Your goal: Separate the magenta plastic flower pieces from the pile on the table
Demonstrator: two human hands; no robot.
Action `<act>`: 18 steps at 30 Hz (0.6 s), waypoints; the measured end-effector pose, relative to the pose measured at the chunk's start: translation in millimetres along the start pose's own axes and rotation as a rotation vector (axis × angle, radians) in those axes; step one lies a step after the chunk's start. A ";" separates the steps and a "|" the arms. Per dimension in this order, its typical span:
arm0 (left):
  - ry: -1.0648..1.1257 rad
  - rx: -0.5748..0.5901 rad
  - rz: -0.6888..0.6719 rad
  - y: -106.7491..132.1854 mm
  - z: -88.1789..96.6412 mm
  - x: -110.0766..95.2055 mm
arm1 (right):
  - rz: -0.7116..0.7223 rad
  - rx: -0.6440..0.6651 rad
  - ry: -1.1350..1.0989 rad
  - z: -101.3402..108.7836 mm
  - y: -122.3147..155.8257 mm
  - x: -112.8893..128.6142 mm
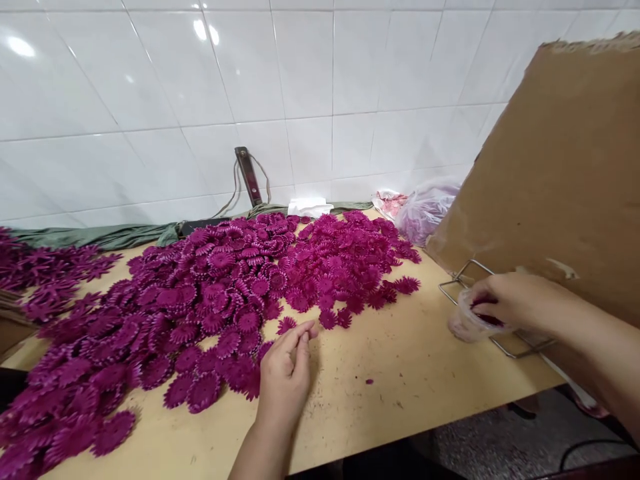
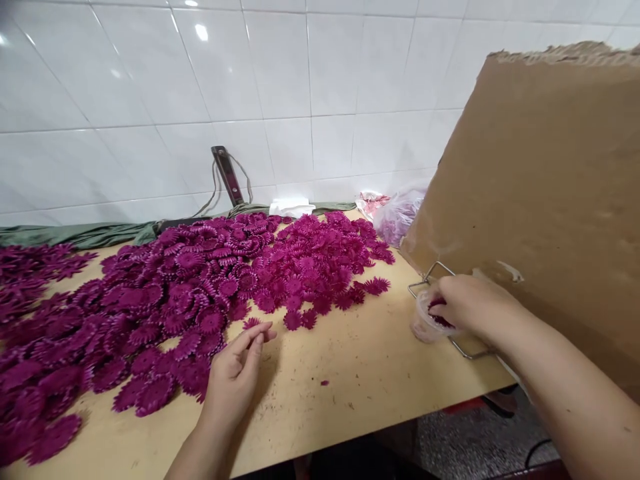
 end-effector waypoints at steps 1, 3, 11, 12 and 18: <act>0.011 0.000 0.010 0.0 0.0 0.2 | 0.001 0.030 0.008 0.7 1.7 -2.2; 0.053 -0.001 0.049 -0.1 -0.4 1.3 | -0.009 0.124 0.046 1.6 7.1 -6.7; 0.524 0.193 0.463 16.1 -49.0 -1.7 | 0.103 -0.087 -0.382 29.3 30.8 82.9; 0.599 0.243 0.508 20.8 -59.9 -4.5 | 0.156 -0.060 -0.501 21.2 36.1 107.0; 0.771 0.302 0.559 32.6 -81.8 -3.1 | 0.322 -0.030 -0.784 -15.4 58.2 195.2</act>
Point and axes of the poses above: each hand's wrist, its own y-axis away from the middle knuckle, its own z-axis out of the back of the hand, x = y × z, the point moved 10 cm from there along -y, towards the middle knuckle, and after that the axes turned 7 degrees about -x, right-handed, at the moved point
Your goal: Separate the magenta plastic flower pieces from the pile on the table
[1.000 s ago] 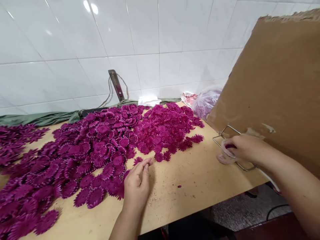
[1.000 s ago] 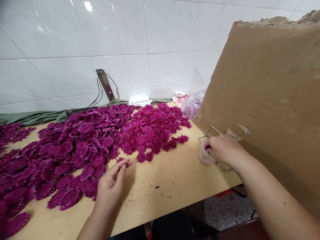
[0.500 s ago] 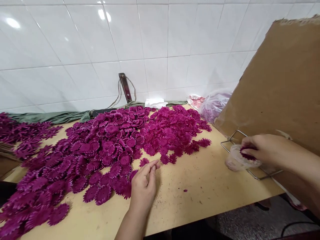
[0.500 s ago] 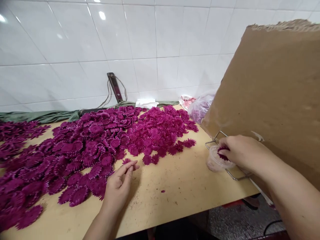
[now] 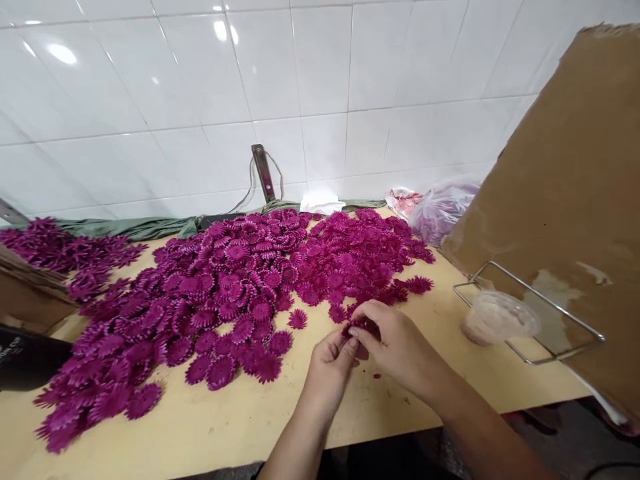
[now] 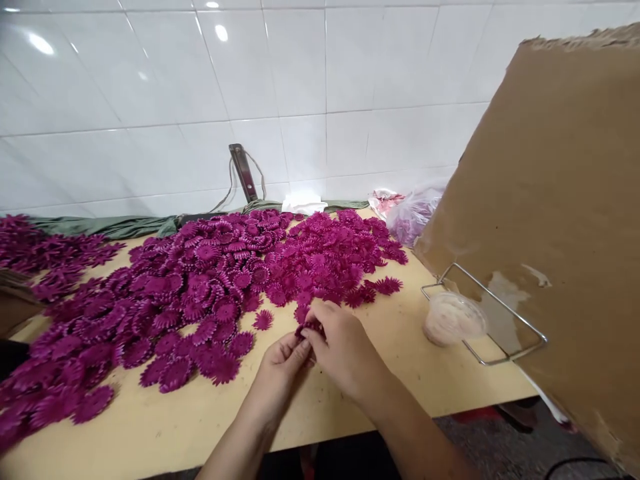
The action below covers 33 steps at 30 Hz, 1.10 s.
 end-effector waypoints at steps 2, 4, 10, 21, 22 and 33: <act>-0.039 -0.065 -0.044 -0.6 11.0 -2.9 | 0.006 0.004 -0.054 -8.5 1.1 1.5; -0.115 -0.105 -0.101 0.4 18.1 -9.8 | 0.008 -0.003 -0.105 -10.8 1.8 1.7; -0.455 -0.192 -0.232 4.7 28.5 -29.9 | -0.085 -0.013 -0.193 -18.0 2.2 -5.8; -0.831 -0.257 -0.407 10.1 36.5 -51.6 | -0.155 -0.048 -0.240 -37.3 -0.7 -18.5; -0.836 -0.283 -0.427 11.0 38.4 -54.0 | -0.162 -0.068 -0.188 -36.1 -1.3 -20.4; -0.738 -0.252 -0.462 13.3 28.9 -60.3 | -0.205 -0.207 -0.108 -26.9 -9.9 -39.3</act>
Point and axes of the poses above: each hand's wrist, its own y-axis away from the middle knuckle, its own z-axis out of the back of the hand, x = y × z, the point moved 10 cm from there along -y, towards the middle knuckle, and after that the axes turned 7 degrees about -x, right-handed, at the moved point
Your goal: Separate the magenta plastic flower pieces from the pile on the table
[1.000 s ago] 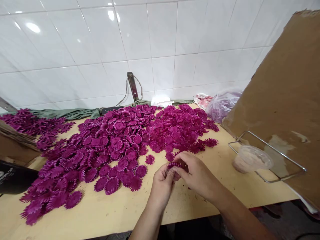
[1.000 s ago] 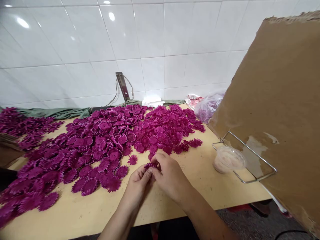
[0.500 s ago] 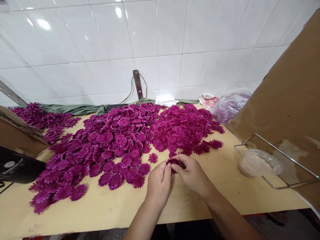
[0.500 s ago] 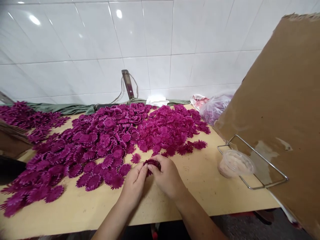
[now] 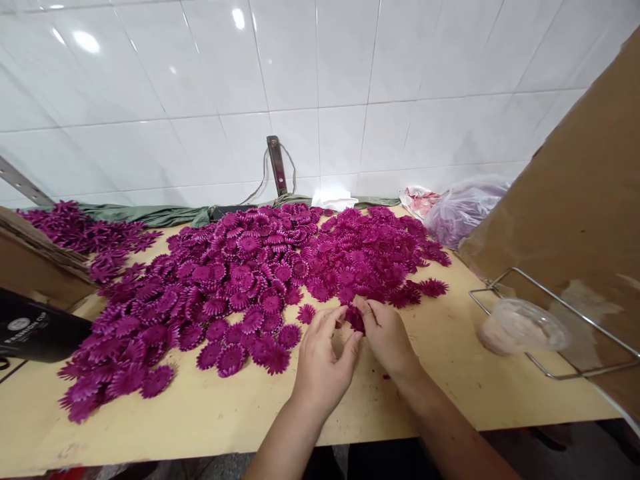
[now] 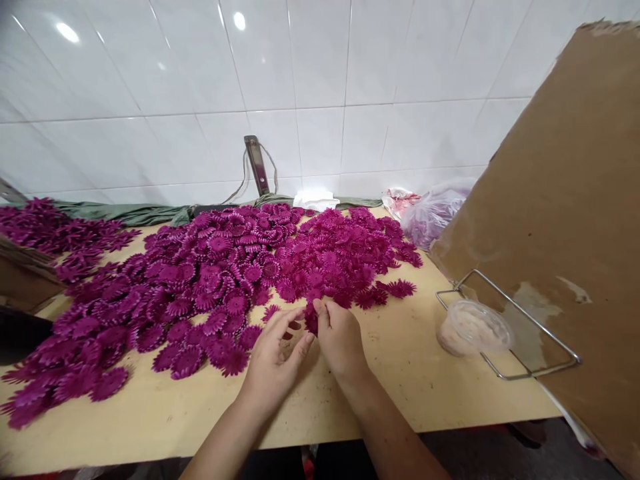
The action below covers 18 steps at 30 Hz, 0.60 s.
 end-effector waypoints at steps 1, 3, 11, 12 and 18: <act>0.035 0.007 0.022 -0.9 -1.0 1.6 | -0.001 0.017 -0.019 -2.7 0.1 0.2; 0.110 0.011 0.065 -4.0 -1.6 5.3 | -0.018 0.089 -0.075 -12.0 3.1 1.5; 0.184 -0.033 0.176 -19.2 14.0 18.8 | -0.029 0.332 -0.351 -31.5 24.9 17.3; 0.177 -0.046 0.189 -19.4 16.6 20.6 | -0.035 0.369 -0.378 -34.0 27.5 17.1; 0.124 -0.205 0.177 -18.6 31.7 18.6 | -0.049 0.426 -0.405 -38.4 35.2 16.9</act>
Point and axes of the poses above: each hand's wrist, its own y-axis away from the middle knuckle, its own z-axis out of the back of the hand, x = y × z, the point moved 10 cm from there along -y, towards the middle knuckle, and after that the axes turned 7 degrees about -x, right-handed, at the moved point
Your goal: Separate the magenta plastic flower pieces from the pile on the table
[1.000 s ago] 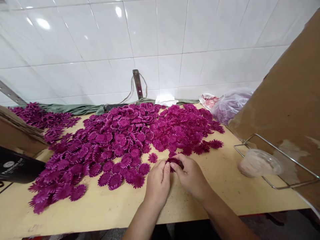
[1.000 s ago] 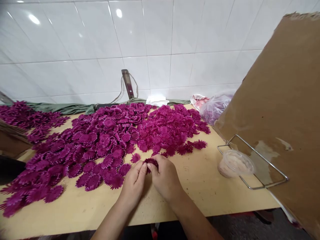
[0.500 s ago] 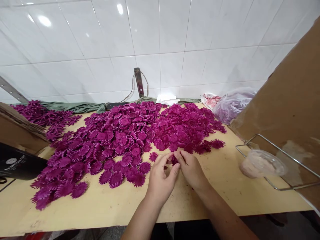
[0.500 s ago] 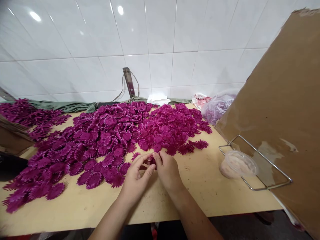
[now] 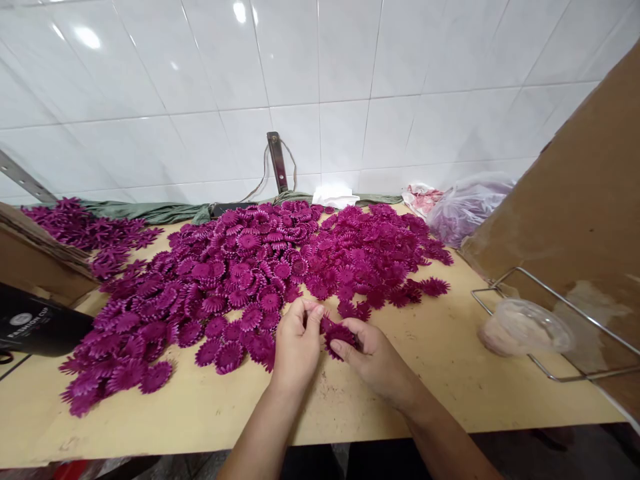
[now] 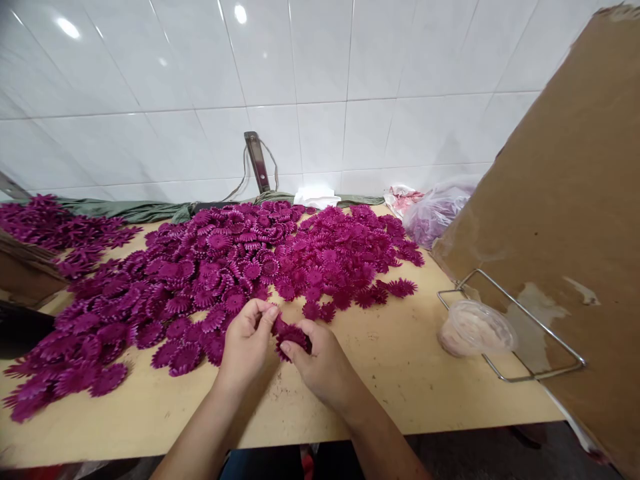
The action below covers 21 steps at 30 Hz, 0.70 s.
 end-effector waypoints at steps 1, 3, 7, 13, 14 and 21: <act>-0.004 -0.023 -0.013 -1.6 2.1 -3.0 | 0.018 -0.014 0.011 0.8 1.2 3.7; -0.006 -0.081 -0.026 -9.2 9.9 -8.6 | 0.043 -0.020 0.033 0.8 5.0 10.9; -0.016 -0.312 0.012 -37.4 46.9 -12.6 | -0.008 0.041 0.018 -2.0 13.3 9.8; -0.242 -0.086 -0.176 -55.4 28.0 -27.4 | 0.017 -0.061 -0.050 18.6 7.7 2.2; -0.267 -0.084 -0.210 -50.4 25.7 -29.5 | 0.022 -0.072 -0.039 20.5 6.4 1.3; -0.054 0.243 -0.092 10.4 -13.0 -11.8 | -0.031 -0.180 0.144 29.4 2.9 -8.3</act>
Point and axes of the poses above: each hand's wrist, its own y-axis away from the middle knuckle, its own z-axis out of the back of the hand, x = y × z, the point moved 10 cm from there along -y, towards the middle knuckle, and after that the axes turned 7 degrees about -x, right-handed, at the moved point
